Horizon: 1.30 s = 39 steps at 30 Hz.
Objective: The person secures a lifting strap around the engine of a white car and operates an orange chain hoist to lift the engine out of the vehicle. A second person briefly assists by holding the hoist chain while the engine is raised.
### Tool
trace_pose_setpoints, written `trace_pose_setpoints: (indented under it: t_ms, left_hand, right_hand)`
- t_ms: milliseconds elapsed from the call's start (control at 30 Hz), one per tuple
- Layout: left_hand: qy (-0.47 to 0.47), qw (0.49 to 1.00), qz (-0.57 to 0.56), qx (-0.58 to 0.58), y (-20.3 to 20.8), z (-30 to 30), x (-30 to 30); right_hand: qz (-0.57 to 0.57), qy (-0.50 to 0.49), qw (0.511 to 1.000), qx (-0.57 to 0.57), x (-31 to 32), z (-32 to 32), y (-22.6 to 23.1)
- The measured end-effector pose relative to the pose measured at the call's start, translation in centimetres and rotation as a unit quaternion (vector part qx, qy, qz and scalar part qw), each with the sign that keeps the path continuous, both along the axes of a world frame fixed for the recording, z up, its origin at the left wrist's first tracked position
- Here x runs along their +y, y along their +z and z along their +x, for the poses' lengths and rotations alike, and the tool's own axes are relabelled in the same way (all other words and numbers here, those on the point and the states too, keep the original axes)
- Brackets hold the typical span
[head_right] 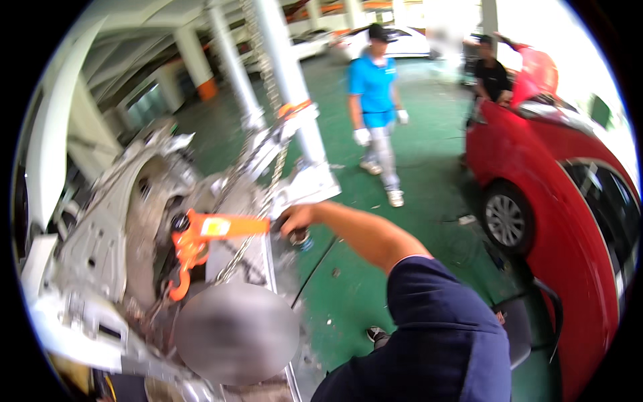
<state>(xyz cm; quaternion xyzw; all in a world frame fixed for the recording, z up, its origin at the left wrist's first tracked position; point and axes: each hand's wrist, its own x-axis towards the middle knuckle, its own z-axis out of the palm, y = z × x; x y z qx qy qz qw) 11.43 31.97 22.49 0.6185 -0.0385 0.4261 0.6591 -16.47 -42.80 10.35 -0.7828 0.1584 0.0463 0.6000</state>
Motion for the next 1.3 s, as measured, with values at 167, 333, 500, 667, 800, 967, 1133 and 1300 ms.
trace_pose_setpoints:
  t_ms: [167, 333, 500, 667, 800, 967, 1133, 1300]
  left_hand:
    - [0.017, 0.976, 0.208, -0.064, 12.7, -1.8, -2.4]
    - [0.03, 0.996, 0.08, -0.009, 18.1, -0.3, -9.5]
    - [0.203, 0.971, 0.129, 0.009, 16.8, 3.8, -13.1]
    - [0.399, 0.889, 0.222, 0.032, 14.7, 6.4, -13.4]
    - [0.406, 0.892, 0.198, 0.033, 14.5, 6.9, -13.1]
    - [0.362, 0.91, 0.2, 0.009, 14.2, 7.2, -12.7]
    - [0.397, 0.89, 0.221, 0.027, 14.1, 7.7, -11.8]
    - [0.402, 0.888, 0.224, 0.013, 14.0, 7.8, -11.6]
  right_hand:
    - [0.022, 0.125, 0.992, 0.0, -8.1, 3.1, 1.4]
    - [0.044, 0.121, 0.991, -0.015, -11.3, 5.6, 3.4]
    - [0.13, 0.218, 0.956, 0.145, -8.1, 5.6, 3.3]
    - [0.265, 0.13, 0.955, 0.029, -3.2, 3.6, 0.9]
    - [0.314, 0.026, 0.949, -0.009, 4.1, 0.7, 0.6]
    - [0.405, -0.114, 0.904, -0.069, 22.8, 1.7, -0.7]
    - [0.5, -0.161, 0.83, -0.186, 31.4, 5.4, -1.4]
    - [0.427, -0.033, 0.899, -0.095, 21.2, 2.2, -1.6]
